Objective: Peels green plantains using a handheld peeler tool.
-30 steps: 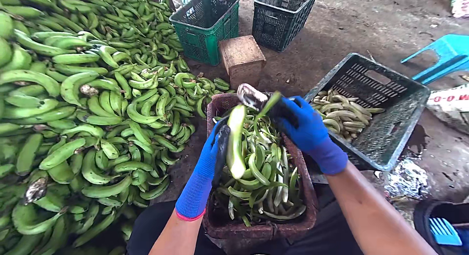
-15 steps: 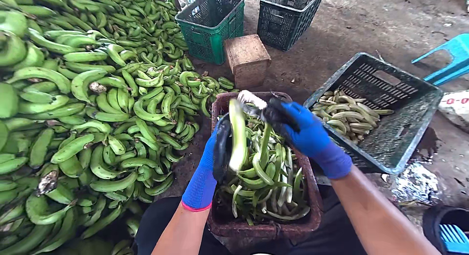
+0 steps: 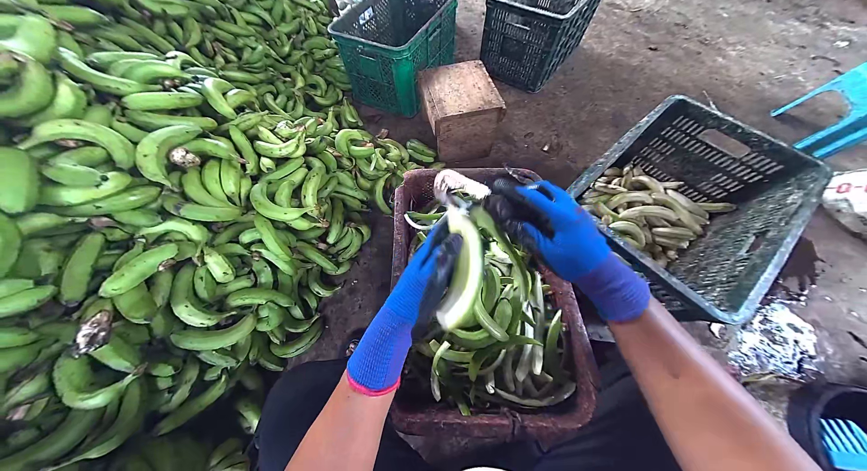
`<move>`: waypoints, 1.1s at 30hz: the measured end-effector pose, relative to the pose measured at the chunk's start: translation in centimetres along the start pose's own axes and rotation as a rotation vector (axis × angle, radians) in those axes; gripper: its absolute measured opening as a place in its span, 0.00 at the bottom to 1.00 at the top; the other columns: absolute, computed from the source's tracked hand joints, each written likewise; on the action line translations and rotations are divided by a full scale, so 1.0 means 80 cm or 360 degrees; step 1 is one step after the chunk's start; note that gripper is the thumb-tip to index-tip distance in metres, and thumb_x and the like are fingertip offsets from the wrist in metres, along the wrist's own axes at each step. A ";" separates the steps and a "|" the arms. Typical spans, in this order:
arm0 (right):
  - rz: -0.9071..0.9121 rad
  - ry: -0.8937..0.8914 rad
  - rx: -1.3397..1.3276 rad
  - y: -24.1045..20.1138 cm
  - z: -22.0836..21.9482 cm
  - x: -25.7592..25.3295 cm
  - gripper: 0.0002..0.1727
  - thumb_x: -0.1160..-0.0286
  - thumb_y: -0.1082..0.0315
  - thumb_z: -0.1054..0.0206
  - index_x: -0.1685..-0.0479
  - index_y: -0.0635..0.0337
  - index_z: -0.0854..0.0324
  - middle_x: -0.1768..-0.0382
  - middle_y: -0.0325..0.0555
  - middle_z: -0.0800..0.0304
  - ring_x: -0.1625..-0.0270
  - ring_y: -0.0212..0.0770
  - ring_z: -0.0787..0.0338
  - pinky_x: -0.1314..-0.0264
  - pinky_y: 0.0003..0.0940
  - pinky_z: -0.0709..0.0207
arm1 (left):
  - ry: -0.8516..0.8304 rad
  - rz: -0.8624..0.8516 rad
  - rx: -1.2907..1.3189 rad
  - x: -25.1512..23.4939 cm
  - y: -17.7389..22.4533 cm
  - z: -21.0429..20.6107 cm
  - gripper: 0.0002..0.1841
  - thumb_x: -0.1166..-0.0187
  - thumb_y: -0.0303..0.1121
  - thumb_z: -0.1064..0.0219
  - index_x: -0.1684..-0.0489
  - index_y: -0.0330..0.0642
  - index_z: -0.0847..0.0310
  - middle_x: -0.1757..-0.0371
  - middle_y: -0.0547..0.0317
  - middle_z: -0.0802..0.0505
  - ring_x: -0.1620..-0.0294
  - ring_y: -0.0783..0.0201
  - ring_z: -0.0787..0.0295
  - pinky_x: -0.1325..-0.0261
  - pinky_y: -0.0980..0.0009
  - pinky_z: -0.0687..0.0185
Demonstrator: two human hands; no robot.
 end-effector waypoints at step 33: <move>0.0380 0.0040 0.0134 -0.023 -0.049 0.037 0.26 0.33 0.47 0.30 0.37 0.49 0.09 0.48 0.57 0.07 0.47 0.60 0.09 0.49 0.59 0.18 | 0.0379 0.0153 0.1153 -0.034 -0.044 0.030 0.21 0.07 0.50 0.56 0.43 0.49 0.21 0.66 0.64 0.12 0.72 0.74 0.14 0.70 0.78 0.16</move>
Point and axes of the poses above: each hand's wrist, its own x-axis away from the middle knuckle, its own z-axis out of the back of the hand, y = z × x, the point moved 4 cm from there along -x, towards the middle knuckle
